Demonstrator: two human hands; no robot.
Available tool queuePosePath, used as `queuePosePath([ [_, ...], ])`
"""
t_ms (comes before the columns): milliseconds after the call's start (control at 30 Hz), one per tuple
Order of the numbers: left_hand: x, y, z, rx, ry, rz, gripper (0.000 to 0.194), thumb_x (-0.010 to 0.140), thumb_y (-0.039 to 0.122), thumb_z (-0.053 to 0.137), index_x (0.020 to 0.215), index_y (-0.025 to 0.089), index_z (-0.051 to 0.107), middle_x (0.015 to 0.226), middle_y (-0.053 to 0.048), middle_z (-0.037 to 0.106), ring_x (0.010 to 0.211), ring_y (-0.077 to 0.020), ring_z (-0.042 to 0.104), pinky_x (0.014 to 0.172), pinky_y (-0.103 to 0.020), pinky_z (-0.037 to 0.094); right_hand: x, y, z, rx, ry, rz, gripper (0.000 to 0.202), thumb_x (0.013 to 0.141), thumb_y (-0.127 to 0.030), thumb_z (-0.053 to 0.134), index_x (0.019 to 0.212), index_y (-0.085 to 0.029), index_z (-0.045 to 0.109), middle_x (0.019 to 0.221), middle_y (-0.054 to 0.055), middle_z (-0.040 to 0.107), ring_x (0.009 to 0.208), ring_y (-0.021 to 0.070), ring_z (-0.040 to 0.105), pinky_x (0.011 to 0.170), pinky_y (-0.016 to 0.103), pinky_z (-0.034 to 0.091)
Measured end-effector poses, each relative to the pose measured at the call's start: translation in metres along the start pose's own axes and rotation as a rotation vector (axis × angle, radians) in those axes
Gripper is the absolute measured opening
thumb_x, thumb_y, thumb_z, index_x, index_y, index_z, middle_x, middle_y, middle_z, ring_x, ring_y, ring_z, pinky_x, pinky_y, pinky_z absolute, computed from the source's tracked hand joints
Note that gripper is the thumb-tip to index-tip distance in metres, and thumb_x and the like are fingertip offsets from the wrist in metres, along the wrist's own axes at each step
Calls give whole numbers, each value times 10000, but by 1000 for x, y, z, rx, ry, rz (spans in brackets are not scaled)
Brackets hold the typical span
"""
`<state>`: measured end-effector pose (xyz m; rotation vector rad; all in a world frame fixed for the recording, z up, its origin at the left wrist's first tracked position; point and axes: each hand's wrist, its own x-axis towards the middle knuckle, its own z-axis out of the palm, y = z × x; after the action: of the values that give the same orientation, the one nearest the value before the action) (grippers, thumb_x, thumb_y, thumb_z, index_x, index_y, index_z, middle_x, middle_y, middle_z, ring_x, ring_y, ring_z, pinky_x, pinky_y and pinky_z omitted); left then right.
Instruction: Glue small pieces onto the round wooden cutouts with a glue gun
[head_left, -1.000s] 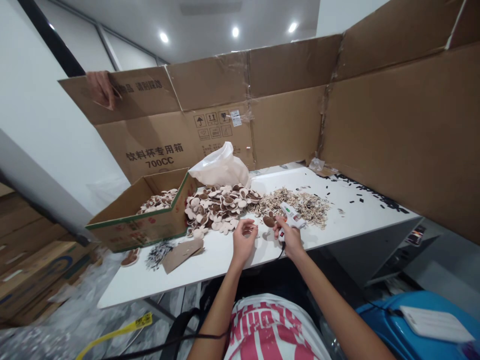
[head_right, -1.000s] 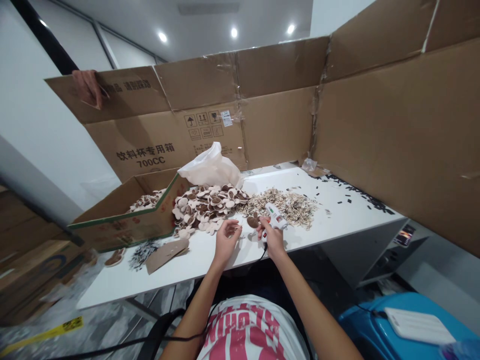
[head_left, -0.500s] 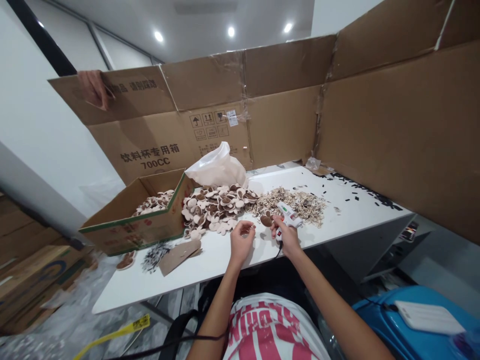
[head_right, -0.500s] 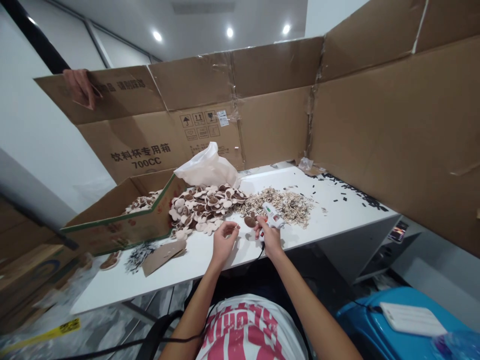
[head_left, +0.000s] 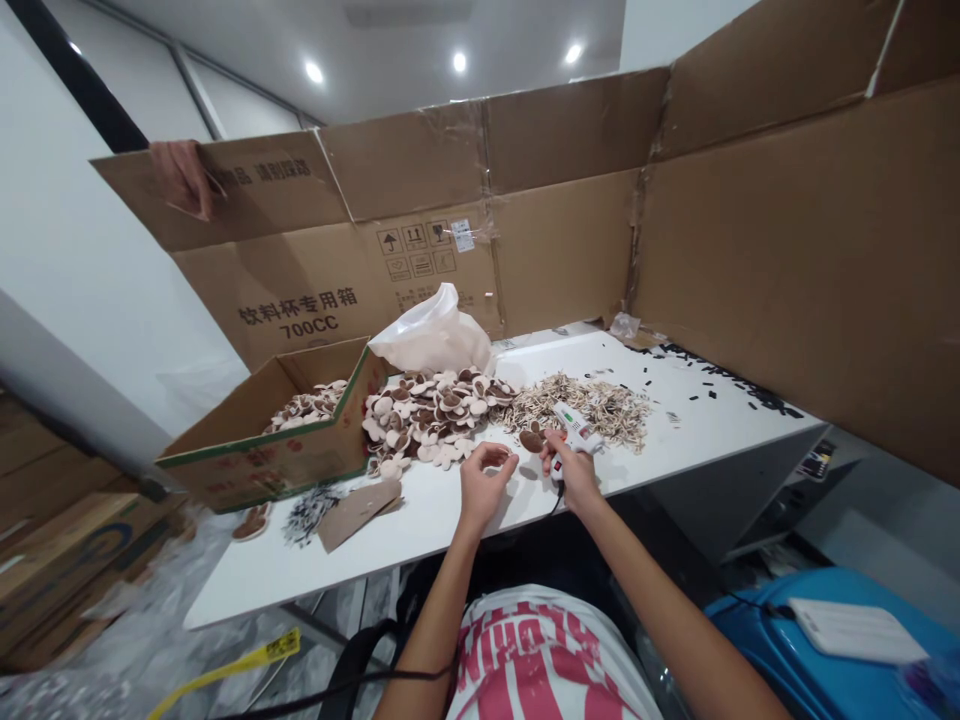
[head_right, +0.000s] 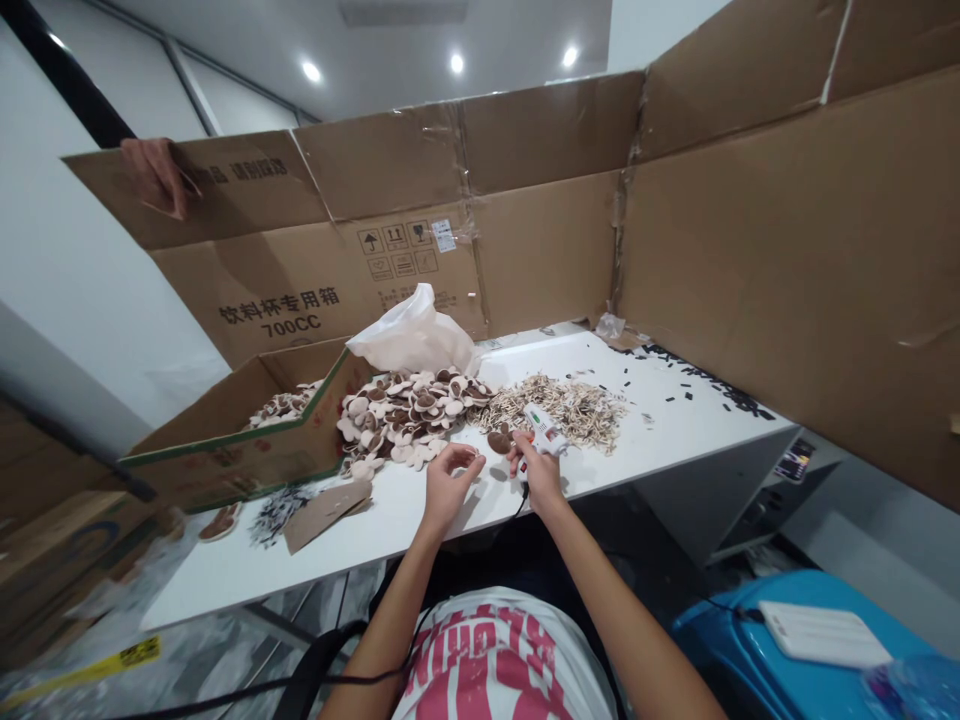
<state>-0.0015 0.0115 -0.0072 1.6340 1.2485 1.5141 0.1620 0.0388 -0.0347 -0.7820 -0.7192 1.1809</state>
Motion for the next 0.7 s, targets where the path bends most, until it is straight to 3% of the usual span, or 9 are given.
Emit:
queuePosePath([
  [200,-3,0,2,-89,-120,2,306,839,379,808,1068,210,696,862,-31,734,802,-180,680,776,-309,553,-3,-2,2,-6,-10,12,474,722,-595,917,823,-202,673,638,15,631,431,162,517,385,244,448],
  [367,-3,0,3,-58,-134,27,223,871,389,776,968,203,702,897,-46,739,821,-184,683,797,-315,551,-5,-4,4,-60,-25,3,506,703,-631,901,818,-199,665,618,23,624,422,167,516,356,236,399],
  [700,-4,0,2,-53,-127,34,230,864,405,781,944,203,706,885,-43,728,792,-178,676,759,-306,567,-9,-7,3,-120,-102,18,507,744,-644,887,873,-207,665,635,24,638,428,182,522,342,240,364],
])
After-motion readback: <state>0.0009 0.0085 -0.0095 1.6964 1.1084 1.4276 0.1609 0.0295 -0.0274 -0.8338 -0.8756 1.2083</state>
